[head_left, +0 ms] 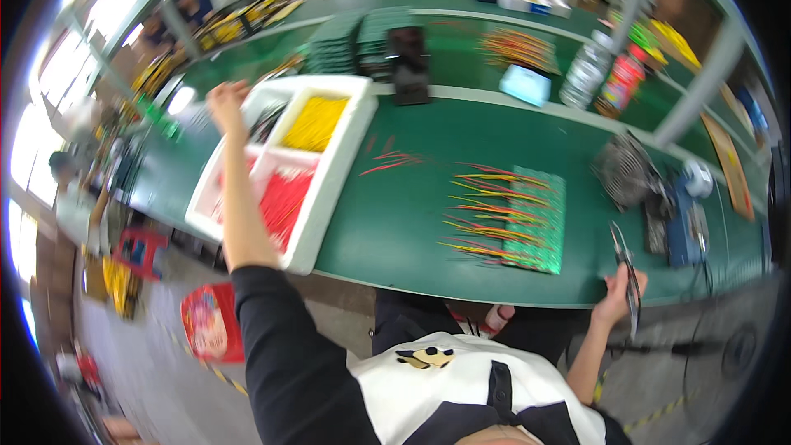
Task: Soldering colored wires onto a green printed circuit board in a factory setting.
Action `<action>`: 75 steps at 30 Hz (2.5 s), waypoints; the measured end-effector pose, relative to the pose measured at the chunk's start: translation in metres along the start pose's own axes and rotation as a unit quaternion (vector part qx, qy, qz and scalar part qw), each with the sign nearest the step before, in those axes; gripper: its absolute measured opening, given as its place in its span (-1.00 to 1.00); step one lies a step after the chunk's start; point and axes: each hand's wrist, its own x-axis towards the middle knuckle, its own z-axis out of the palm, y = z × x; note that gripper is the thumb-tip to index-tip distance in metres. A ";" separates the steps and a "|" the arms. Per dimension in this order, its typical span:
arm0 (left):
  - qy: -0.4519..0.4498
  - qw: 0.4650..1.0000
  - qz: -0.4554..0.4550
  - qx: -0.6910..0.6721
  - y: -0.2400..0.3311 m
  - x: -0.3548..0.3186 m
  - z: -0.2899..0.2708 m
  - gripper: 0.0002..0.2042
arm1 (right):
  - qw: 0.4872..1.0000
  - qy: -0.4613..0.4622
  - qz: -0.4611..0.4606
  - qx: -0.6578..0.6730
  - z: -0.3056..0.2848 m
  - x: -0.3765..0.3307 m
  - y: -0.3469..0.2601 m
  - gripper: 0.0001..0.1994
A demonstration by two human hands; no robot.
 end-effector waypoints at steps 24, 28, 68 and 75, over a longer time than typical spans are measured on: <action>-0.732 0.495 0.460 -0.088 0.446 -0.376 0.249 -0.86 | 0.992 -0.071 0.034 0.093 0.000 -0.002 0.000 -0.82; -0.722 0.520 0.450 -0.081 0.448 -0.382 0.260 -0.86 | 0.992 -0.065 0.038 0.105 -0.001 0.000 -0.003 -0.83; -0.512 0.842 0.092 0.146 0.105 -0.356 0.267 -0.91 | 0.989 -0.073 0.021 0.126 0.027 0.018 -0.013 -0.82; -0.504 0.828 0.174 0.175 0.132 -0.358 0.241 -0.91 | 0.988 -0.073 0.053 0.128 0.030 0.022 -0.009 -0.81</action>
